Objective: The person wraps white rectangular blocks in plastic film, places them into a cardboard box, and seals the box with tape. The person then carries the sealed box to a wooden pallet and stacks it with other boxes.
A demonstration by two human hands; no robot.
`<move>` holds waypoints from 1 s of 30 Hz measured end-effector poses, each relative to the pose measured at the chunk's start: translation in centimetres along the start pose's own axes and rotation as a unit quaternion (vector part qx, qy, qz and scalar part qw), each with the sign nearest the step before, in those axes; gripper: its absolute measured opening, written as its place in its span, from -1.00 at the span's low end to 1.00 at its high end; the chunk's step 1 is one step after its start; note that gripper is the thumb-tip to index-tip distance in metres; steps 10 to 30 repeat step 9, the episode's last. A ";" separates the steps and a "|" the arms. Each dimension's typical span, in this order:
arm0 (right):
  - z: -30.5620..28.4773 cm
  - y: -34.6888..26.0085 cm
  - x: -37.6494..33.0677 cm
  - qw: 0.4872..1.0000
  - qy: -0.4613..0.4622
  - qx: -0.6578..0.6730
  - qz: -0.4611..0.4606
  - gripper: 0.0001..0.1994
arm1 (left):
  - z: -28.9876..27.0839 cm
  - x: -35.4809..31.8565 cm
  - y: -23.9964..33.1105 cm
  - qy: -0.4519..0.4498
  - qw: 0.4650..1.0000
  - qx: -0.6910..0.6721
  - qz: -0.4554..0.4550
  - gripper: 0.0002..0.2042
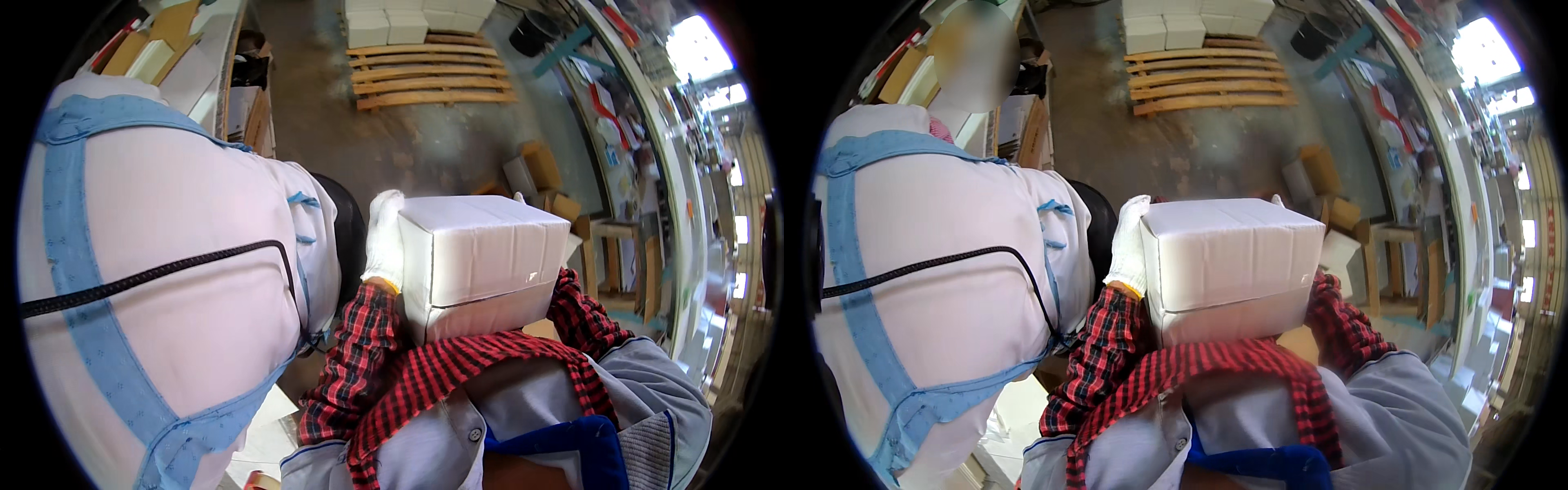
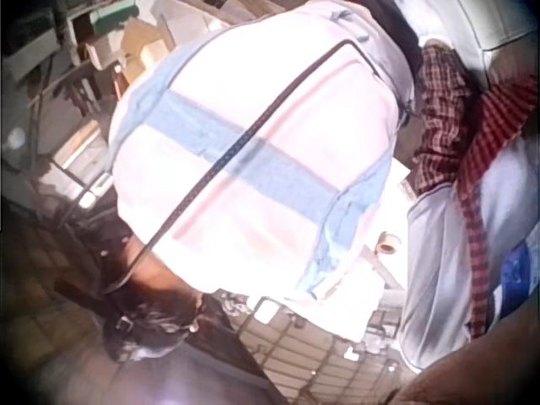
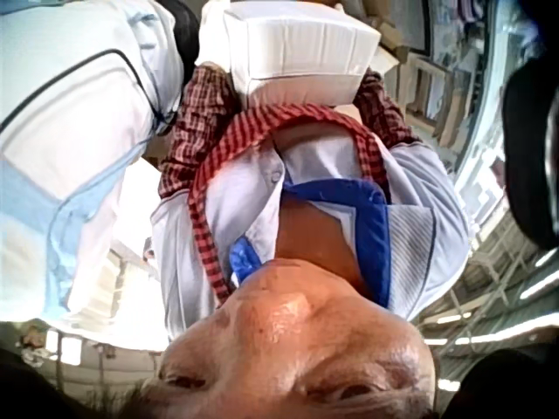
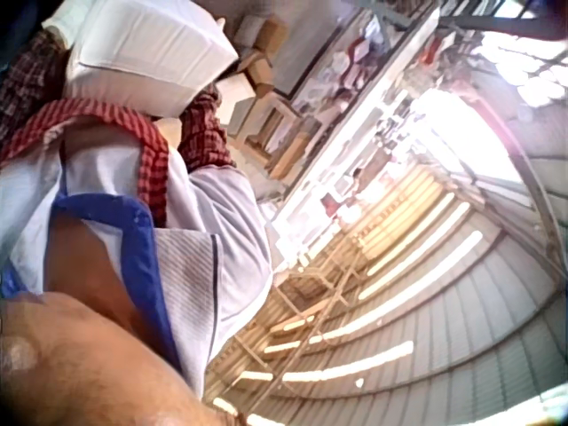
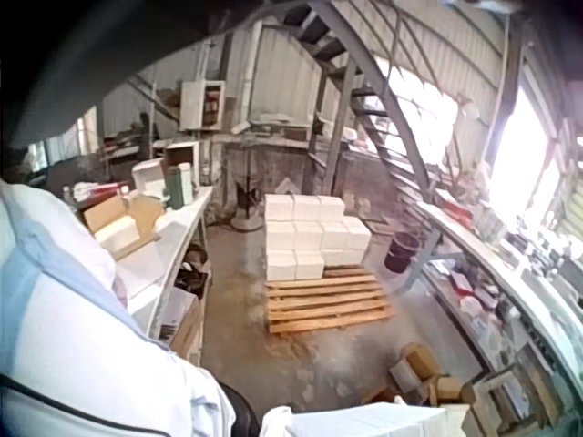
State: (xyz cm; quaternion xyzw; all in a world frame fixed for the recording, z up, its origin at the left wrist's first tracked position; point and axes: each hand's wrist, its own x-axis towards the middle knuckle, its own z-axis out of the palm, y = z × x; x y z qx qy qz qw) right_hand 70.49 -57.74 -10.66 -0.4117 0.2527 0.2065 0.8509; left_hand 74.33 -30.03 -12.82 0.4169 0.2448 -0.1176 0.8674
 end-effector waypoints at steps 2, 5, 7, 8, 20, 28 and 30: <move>0.7 -2.2 2.8 0.999 -0.029 -0.030 0.007 -0.54 | 0.6 0.7 0.9 0.015 0.999 -0.025 0.020 -0.68; 1.0 -4.8 8.5 0.995 -0.063 -0.073 0.022 -0.54 | 1.6 1.7 2.5 0.043 0.993 -0.103 0.022 -0.67; 0.3 -5.9 12.7 0.991 -0.072 -0.103 0.038 -0.54 | 1.0 4.3 1.4 0.082 0.982 -0.168 0.014 -0.66; -0.7 -6.6 15.3 0.988 -0.068 -0.127 0.056 -0.53 | 0.2 5.0 0.5 0.099 0.976 -0.194 0.008 -0.66; -1.8 -6.9 17.5 0.985 -0.061 -0.149 0.068 -0.53 | 0.5 5.9 -0.4 0.108 0.973 -0.204 0.000 -0.64; -1.8 -6.9 17.5 0.985 -0.061 -0.149 0.068 -0.53 | 0.5 5.9 -0.4 0.108 0.973 -0.204 0.000 -0.64; -1.8 -6.9 17.5 0.985 -0.061 -0.149 0.068 -0.53 | 0.5 5.9 -0.4 0.108 0.973 -0.204 0.000 -0.64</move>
